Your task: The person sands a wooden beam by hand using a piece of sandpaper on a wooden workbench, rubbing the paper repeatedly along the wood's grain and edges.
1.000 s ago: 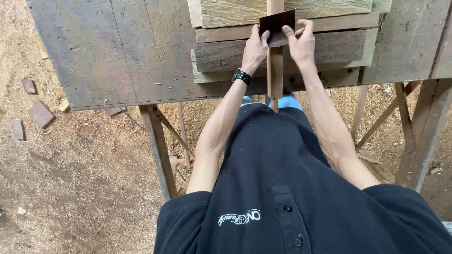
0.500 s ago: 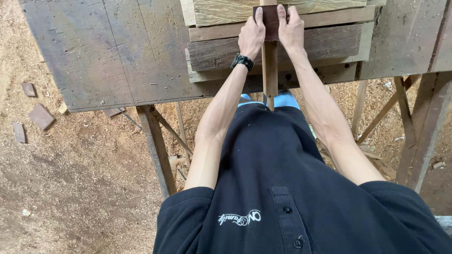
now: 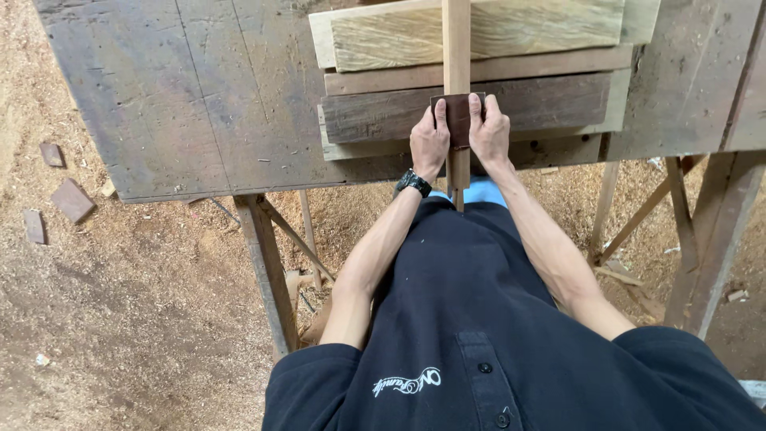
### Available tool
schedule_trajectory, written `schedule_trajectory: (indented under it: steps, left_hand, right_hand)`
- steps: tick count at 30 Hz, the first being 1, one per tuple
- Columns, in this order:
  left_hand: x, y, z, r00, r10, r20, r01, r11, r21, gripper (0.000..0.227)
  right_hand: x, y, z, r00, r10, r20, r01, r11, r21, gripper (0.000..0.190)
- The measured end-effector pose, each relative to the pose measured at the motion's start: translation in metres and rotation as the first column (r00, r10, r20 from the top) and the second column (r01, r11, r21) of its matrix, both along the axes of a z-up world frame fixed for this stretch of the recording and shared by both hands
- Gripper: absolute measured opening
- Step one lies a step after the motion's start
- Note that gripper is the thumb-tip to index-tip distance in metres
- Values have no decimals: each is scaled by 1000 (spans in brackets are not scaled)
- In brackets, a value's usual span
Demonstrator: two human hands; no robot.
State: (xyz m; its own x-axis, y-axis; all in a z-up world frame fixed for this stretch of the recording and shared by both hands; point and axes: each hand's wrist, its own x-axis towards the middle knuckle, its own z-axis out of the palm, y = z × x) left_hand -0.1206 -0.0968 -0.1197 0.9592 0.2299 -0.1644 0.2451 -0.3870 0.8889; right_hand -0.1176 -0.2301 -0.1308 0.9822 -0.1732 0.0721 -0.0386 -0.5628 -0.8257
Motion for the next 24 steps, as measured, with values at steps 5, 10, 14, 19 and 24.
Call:
schedule_trajectory:
  steps: [5,10,14,19,24]
  left_hand:
    - [29,-5,-3,999,43,-23,-40,993,107,49]
    - [73,-7,-7,996,71,-53,-61,984,168,52]
    - [109,-9,-13,996,82,-34,-73,978,196,52]
    - [159,-6,-25,993,80,-87,-61,978,199,52]
    - [202,-6,-38,993,98,-61,-79,962,262,57]
  right_hand:
    - [35,-1,-5,1000,-7,-19,8,1000,22,46]
    - [80,-2,-12,1000,11,1,-11,999,49,47]
    - [117,-4,-17,1000,19,18,-20,997,69,48]
    - [169,-6,-27,994,73,78,-82,990,112,50]
    - [211,-6,-40,991,80,108,-90,992,89,54]
